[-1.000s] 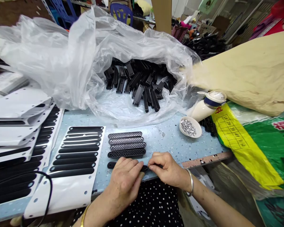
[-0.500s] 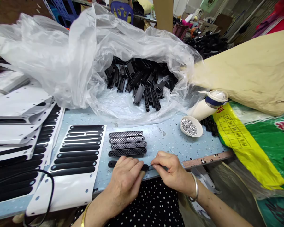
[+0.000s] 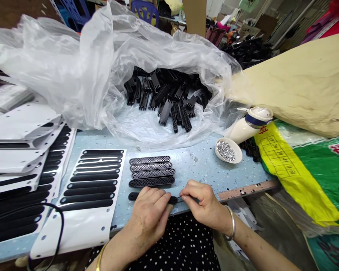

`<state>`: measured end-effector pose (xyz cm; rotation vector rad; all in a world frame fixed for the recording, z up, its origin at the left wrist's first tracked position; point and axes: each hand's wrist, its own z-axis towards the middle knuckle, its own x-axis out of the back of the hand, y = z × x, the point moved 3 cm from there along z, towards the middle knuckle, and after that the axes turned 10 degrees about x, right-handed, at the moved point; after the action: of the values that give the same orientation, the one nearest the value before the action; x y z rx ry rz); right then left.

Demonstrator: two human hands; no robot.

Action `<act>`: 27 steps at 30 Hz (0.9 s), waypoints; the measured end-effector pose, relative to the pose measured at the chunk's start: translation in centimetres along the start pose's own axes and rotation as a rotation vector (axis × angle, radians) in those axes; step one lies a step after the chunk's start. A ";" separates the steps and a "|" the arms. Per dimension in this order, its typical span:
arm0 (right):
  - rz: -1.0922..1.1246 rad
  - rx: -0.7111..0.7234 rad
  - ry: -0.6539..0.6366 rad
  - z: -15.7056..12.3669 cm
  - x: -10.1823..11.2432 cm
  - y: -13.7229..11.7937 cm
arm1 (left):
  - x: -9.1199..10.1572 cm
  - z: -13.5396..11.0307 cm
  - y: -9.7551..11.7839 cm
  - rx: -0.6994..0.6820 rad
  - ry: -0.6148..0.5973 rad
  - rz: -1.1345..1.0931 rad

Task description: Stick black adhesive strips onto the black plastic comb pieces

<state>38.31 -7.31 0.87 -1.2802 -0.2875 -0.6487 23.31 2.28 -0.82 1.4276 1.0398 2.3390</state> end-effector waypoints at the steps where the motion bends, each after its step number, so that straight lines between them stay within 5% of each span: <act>1: -0.008 0.007 -0.005 0.0 -0.1 0.0 | 0.0 0.0 0.0 0.001 0.000 0.000; 27: 0.028 -0.021 -0.025 -0.2 -0.8 -0.4 | 0.2 0.3 0.1 0.005 0.045 -0.034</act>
<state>37.37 -7.31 0.73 -1.3111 -0.2840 -0.6136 23.52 2.43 -0.52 1.3535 1.0735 2.3566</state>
